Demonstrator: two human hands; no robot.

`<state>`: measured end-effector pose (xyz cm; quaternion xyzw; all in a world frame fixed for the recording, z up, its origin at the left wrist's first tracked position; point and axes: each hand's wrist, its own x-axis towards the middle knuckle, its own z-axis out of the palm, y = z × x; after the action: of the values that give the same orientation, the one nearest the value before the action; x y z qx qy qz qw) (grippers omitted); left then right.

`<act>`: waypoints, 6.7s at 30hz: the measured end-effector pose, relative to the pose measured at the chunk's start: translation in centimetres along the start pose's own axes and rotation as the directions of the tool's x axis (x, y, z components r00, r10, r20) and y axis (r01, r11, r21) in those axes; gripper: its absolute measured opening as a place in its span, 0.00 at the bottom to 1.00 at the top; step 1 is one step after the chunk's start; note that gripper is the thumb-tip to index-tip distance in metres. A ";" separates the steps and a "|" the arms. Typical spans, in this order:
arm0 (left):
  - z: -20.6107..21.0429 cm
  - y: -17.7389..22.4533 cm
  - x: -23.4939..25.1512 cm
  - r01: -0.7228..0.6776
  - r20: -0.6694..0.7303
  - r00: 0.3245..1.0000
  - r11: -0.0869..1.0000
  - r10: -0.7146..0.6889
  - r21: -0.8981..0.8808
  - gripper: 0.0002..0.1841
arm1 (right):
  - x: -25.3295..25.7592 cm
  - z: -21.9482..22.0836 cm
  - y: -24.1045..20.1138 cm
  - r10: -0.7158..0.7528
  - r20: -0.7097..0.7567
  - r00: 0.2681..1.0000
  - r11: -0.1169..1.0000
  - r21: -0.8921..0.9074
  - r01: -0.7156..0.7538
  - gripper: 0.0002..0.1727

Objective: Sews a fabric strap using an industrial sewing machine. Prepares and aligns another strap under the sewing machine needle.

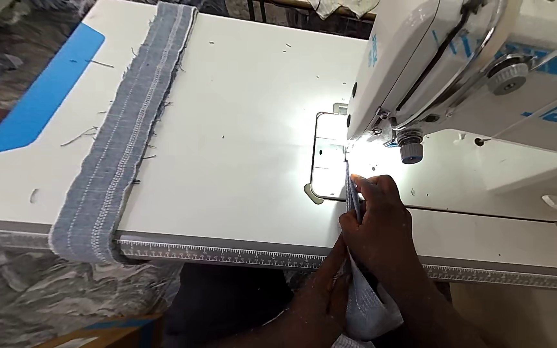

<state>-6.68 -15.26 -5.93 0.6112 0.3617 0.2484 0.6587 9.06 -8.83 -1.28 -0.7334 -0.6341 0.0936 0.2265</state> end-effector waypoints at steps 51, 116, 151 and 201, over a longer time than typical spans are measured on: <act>0.3 0.0 0.1 0.033 -0.012 0.999 0.996 -0.034 -0.079 0.32 | 0.1 -0.1 -0.2 0.021 0.009 1.000 1.000 -0.006 -0.021 0.33; 1.3 3.5 1.2 -0.636 0.604 0.738 0.609 0.302 0.474 0.29 | -1.1 -4.5 5.1 -0.250 -0.097 0.963 0.735 0.628 0.254 0.23; -9.3 6.6 9.9 -0.607 -0.054 0.767 0.750 0.640 0.262 0.05 | 1.7 -1.5 5.1 -0.438 -0.407 0.802 0.504 0.627 0.594 0.04; -7.4 7.2 11.6 -0.663 -0.058 0.729 0.725 0.682 0.188 0.15 | 2.0 -2.4 5.4 -0.429 -0.441 0.789 0.624 0.487 0.611 0.06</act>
<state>-4.45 -0.77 -0.74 0.7332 0.1734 0.4787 0.4508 15.28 -7.92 -1.28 -0.4080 -0.7164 0.1157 0.5540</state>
